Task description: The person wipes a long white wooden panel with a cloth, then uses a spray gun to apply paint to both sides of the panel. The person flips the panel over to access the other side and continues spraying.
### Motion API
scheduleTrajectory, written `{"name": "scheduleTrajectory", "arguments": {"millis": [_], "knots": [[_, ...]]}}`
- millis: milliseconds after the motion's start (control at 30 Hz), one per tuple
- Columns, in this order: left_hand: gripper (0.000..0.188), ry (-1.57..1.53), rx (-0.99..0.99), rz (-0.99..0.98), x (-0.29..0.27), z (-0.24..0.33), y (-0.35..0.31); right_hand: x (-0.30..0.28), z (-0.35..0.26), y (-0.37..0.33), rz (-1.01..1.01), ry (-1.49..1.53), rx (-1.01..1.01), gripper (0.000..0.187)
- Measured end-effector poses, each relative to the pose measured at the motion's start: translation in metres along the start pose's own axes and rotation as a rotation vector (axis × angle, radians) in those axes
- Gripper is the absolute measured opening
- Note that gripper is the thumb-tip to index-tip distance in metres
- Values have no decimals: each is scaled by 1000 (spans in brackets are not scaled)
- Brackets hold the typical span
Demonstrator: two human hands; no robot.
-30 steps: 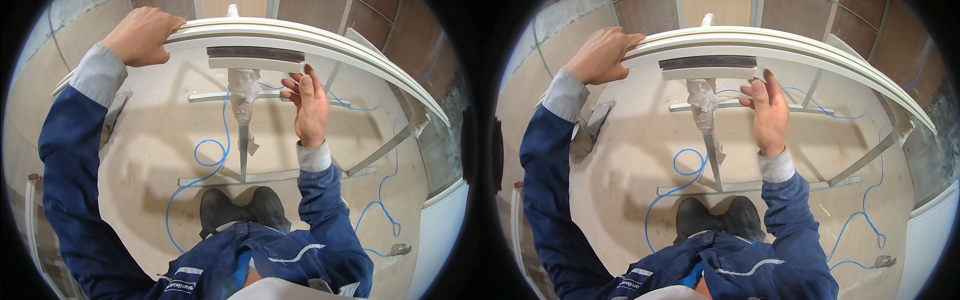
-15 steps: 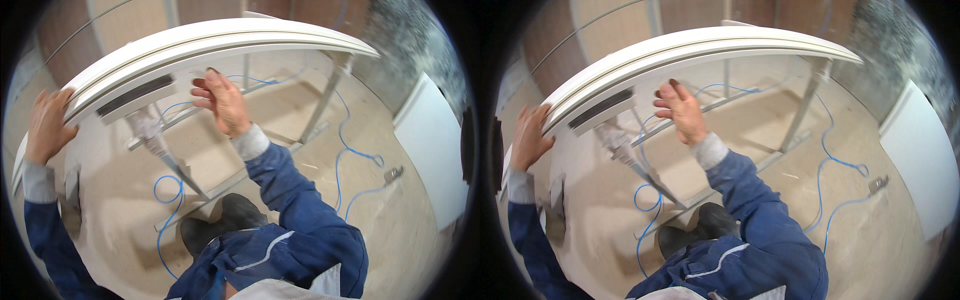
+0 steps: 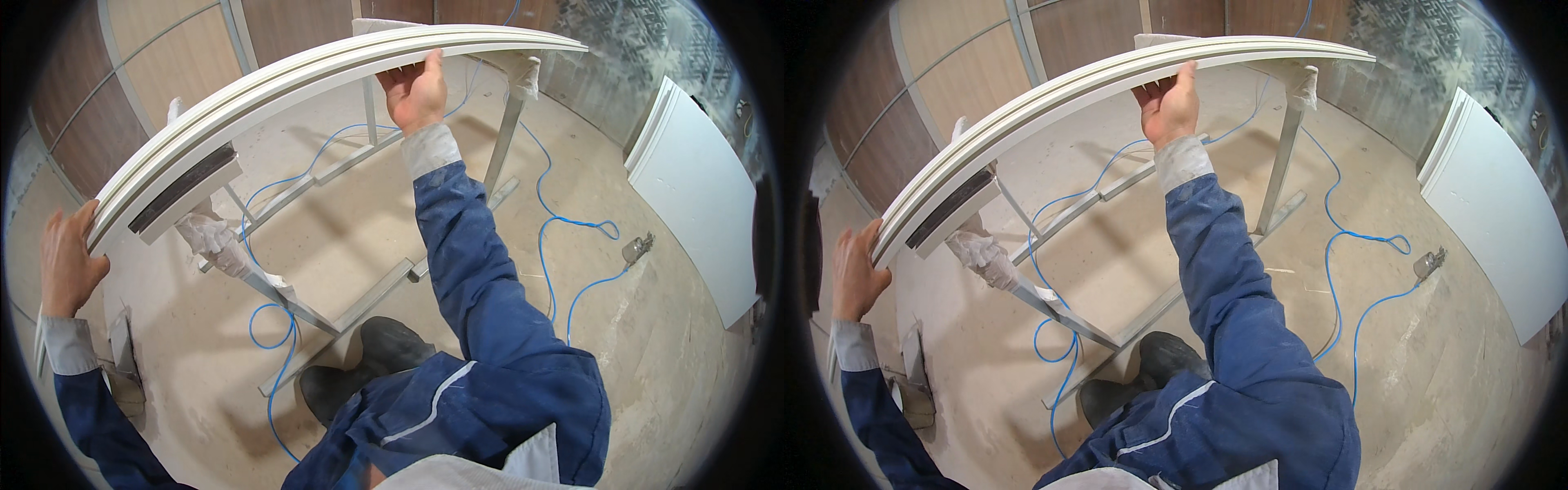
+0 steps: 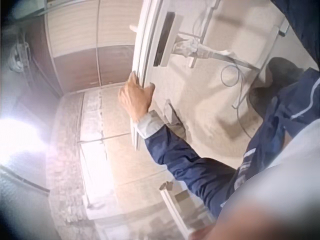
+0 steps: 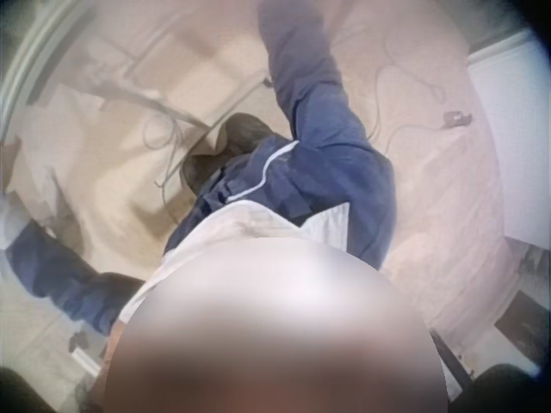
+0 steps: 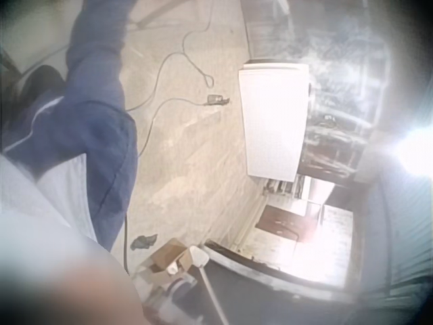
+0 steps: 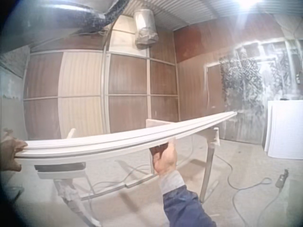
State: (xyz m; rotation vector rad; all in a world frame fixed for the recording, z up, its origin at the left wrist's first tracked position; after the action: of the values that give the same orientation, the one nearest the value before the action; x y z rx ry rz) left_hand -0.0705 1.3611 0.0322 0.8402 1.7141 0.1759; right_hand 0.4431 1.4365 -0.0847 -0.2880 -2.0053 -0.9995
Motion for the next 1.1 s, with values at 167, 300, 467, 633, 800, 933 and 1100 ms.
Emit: {"name": "scheduleTrajectory", "arguments": {"millis": [167, 300, 467, 633, 800, 933, 1100], "knots": [[70, -91, 153, 94, 0, -2, -3, -3, -1, 12, 86, -94, 22, 45], [73, -46, 16, -75, -12, -5, -5, 0, -2, 15, 128, -131, 48, 42], [76, -92, -88, -171, -18, -3, -4, 10, -2, 7, 150, -194, 2, 43], [75, -66, -57, -101, -16, -10, -8, 19, 3, -3, 133, -206, 2, 42], [78, -90, -112, -183, -12, -41, -25, 29, 15, -12, 55, -161, 38, 41], [75, -113, -4, -23, 8, -64, -34, 37, 25, -28, -8, -92, 72, 41], [78, -13, -55, 18, 25, -81, -44, 41, 19, -39, -138, -167, 74, 70]]}}
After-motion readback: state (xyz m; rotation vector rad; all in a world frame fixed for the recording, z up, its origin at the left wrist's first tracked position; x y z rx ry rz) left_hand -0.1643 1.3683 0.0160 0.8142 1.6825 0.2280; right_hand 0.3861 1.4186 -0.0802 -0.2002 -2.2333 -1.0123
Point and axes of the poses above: each hand's wrist, its own y-axis towards the middle knuckle, its own x-axis out of the palm, z = x × y, the point moved 1 cm from there along y, towards the middle knuckle, and after that the axes turned 3 degrees about -y, right-handed, at the moved point
